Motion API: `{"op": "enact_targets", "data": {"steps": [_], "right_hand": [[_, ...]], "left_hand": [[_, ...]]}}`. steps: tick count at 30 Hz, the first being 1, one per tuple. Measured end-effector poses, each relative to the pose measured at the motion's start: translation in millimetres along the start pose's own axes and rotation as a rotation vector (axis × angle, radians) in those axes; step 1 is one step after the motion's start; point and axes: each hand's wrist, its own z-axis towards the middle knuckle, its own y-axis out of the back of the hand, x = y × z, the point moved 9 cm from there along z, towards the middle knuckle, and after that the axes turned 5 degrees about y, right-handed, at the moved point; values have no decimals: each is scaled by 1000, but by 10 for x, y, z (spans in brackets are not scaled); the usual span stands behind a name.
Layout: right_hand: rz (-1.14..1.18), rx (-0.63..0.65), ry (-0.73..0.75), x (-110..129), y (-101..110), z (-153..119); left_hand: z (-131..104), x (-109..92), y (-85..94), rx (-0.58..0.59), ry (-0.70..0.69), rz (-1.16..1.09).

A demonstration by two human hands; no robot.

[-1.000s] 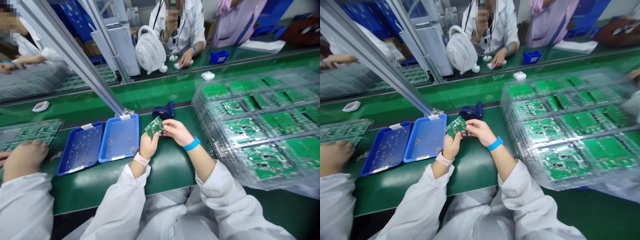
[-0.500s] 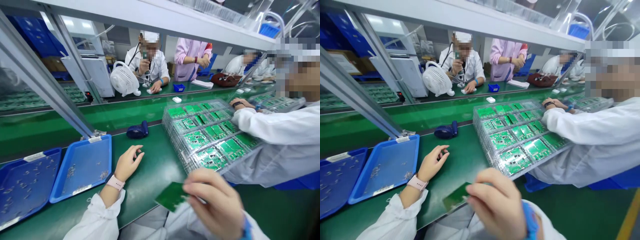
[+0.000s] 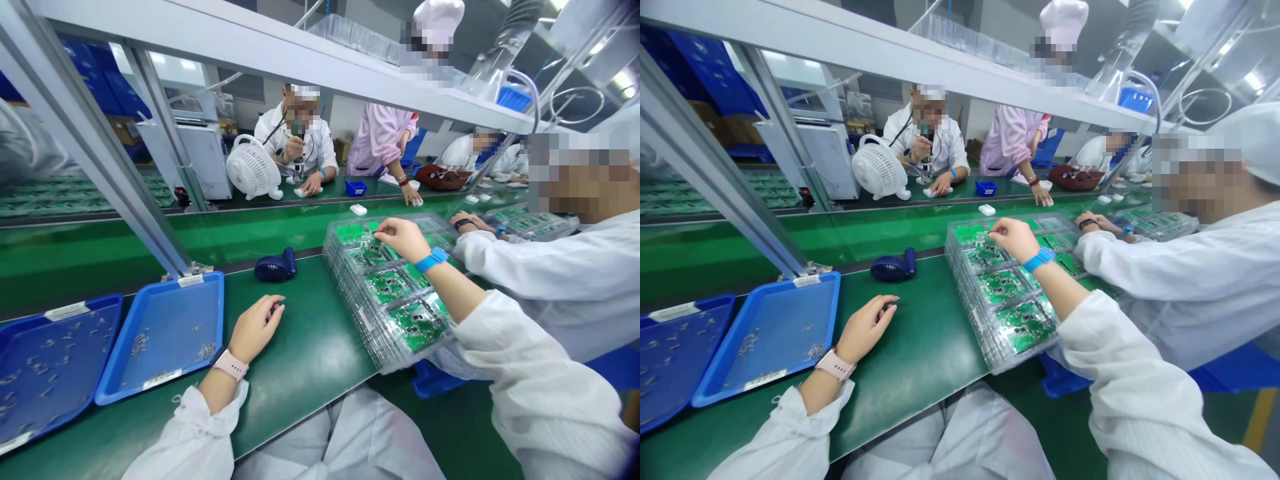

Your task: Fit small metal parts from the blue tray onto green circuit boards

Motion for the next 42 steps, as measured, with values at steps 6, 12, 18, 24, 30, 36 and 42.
{"op": "enact_targets", "data": {"steps": [6,12,18,24,30,36,42], "right_hand": [[46,251,-12,-56,-518,98],[196,360,-177,-185,-715,18],[-46,324,-53,-67,-521,-35],[-193,256,-19,-77,-412,268],[-391,378,-93,-43,-760,570],[-388,431,-171,-25,-952,711],[-346,336,-231,-135,-686,782]], "left_hand": [[-1,-1,-11,4,2,3],[2,4,-1,9,26,24],[6,-7,-1,-1,21,18],[6,10,-8,-2,16,9],[3,4,-29,19,3,3],[1,-7,-23,2,-4,9],[4,12,-44,7,-7,4]]}}
